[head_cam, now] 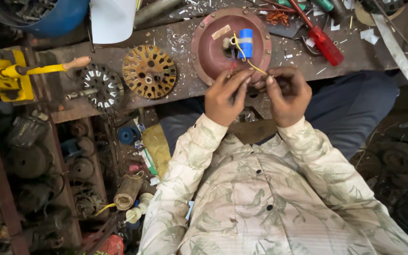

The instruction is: The person repairs an electrical component by stripping and twisting wires, then attaching a blue plastic connector. They use a red screwdriver to tighten the connector onto the component.

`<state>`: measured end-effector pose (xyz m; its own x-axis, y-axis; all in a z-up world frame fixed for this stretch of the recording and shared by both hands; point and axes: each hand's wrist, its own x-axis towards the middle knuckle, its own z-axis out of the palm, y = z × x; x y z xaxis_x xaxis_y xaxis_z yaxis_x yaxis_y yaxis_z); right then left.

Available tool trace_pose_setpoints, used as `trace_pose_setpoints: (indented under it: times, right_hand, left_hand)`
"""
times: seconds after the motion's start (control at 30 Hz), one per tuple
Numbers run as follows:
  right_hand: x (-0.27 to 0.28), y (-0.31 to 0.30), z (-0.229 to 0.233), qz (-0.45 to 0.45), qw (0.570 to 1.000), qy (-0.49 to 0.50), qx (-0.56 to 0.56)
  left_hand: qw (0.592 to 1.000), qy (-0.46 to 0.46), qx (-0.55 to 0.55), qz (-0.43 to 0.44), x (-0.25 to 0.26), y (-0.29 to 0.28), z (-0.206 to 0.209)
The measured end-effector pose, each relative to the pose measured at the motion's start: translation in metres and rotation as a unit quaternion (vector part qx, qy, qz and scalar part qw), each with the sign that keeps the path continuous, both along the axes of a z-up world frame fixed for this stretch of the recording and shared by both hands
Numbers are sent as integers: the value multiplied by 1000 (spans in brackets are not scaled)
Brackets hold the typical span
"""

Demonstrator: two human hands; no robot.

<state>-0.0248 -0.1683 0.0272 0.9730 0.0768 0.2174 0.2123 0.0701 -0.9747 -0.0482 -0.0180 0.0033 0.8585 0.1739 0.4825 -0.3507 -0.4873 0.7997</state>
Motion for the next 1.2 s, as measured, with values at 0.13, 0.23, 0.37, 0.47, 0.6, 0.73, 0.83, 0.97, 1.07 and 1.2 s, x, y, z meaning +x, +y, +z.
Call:
trace_pose_setpoints:
  times: [0.13,0.23,0.37,0.47,0.6,0.73,0.83,0.97,1.07,1.2]
  right_hand:
    - [-7,-9,2,-33,957,-182,-222]
    - [-8,-12,2,-67,911,-277,-300]
    - [-8,-18,2,-79,878,-329,-339]
    - [-8,-27,2,-55,850,-332,-404]
    - [-6,-31,2,-37,854,-326,-403]
    - [0,-30,7,-75,835,-343,-424]
    - [3,-29,13,-81,822,-364,-431]
    - [9,-26,16,-73,812,-380,-437]
    - [13,-25,13,-78,827,-356,-428]
    - [18,-30,7,-60,832,-337,-436]
  left_hand:
    - [999,-35,15,-16,5,-2,-1]
    - [999,-21,35,-32,7,-4,-3]
    - [998,-27,45,-44,8,-9,-7]
    - [997,-14,52,-54,10,-14,-12]
    - [997,4,53,-61,13,-16,-16]
    - [996,-14,49,-70,16,-19,-15]
    - [996,14,45,-71,17,-18,-14]
    - [997,4,5,-81,21,-16,-17]
    - [996,31,-11,-82,23,-16,-21]
    - [995,27,2,-92,26,-13,-23]
